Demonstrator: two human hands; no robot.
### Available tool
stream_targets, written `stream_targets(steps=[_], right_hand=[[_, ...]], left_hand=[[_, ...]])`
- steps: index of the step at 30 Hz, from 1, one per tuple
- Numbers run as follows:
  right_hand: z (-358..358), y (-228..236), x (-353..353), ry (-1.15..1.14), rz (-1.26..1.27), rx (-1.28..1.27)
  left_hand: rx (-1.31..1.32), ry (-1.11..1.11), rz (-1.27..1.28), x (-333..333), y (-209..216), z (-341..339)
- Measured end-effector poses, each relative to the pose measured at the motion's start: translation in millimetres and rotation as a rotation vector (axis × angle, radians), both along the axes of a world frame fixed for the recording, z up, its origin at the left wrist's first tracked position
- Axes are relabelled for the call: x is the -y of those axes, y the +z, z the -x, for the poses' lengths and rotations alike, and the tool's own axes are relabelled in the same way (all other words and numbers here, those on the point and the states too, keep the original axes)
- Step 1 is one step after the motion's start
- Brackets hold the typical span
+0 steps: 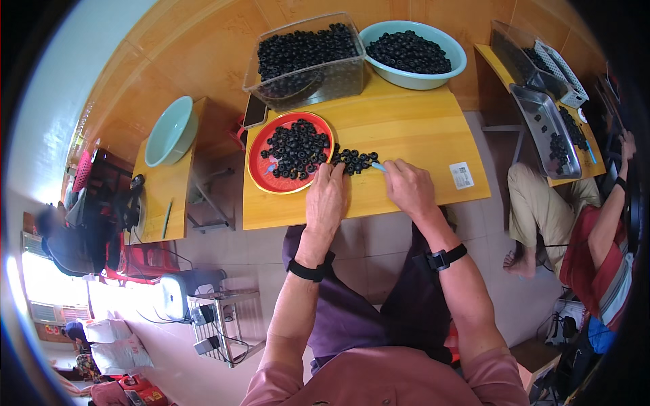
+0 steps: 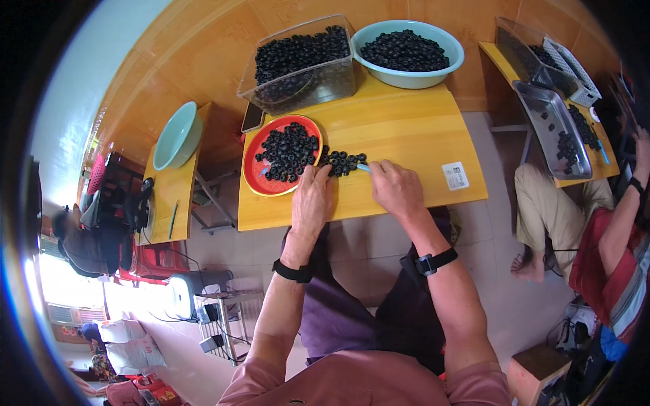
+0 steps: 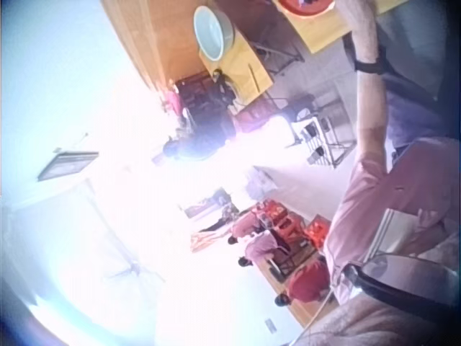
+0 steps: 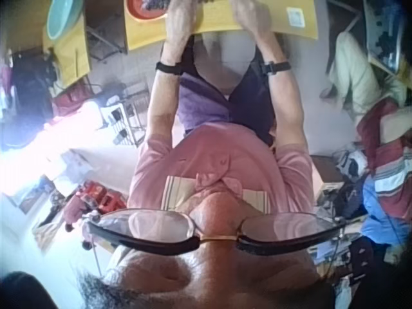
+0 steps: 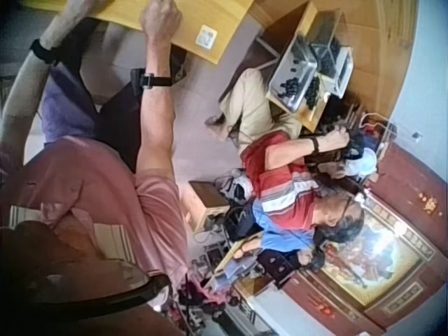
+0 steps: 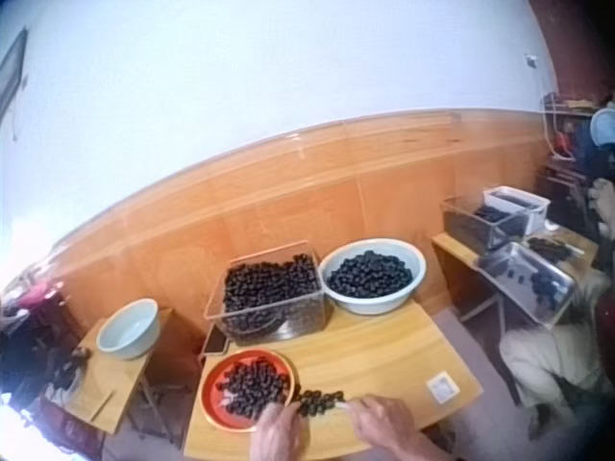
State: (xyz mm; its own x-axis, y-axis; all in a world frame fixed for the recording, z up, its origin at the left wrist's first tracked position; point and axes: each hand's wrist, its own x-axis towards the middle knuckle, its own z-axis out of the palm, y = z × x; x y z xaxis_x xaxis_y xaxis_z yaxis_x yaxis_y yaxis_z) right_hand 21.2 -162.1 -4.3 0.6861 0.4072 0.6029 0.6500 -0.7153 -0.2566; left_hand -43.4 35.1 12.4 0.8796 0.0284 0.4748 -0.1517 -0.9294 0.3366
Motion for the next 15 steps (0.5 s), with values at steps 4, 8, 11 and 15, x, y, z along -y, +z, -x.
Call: stream_targets(steps=[4,8,11,15], right_hand=[[0.0,-0.3,1.0,0.006,-0.011,-0.028],[-0.7,-0.8,2.6,0.012,-0.020,-0.052],[-0.4,1.7,1.3,0.020,-0.010,-0.058],[0.2,0.8,2.9,0.018,-0.013,-0.063]], left_hand=[[-0.070,0.065,0.015,3.8,-6.1,8.6],[0.012,0.026,0.084,9.3,8.4,10.8],[0.013,-0.054,0.058,1.6,2.3,6.0],[-0.079,-0.037,0.126,3.6,-1.2,7.8]])
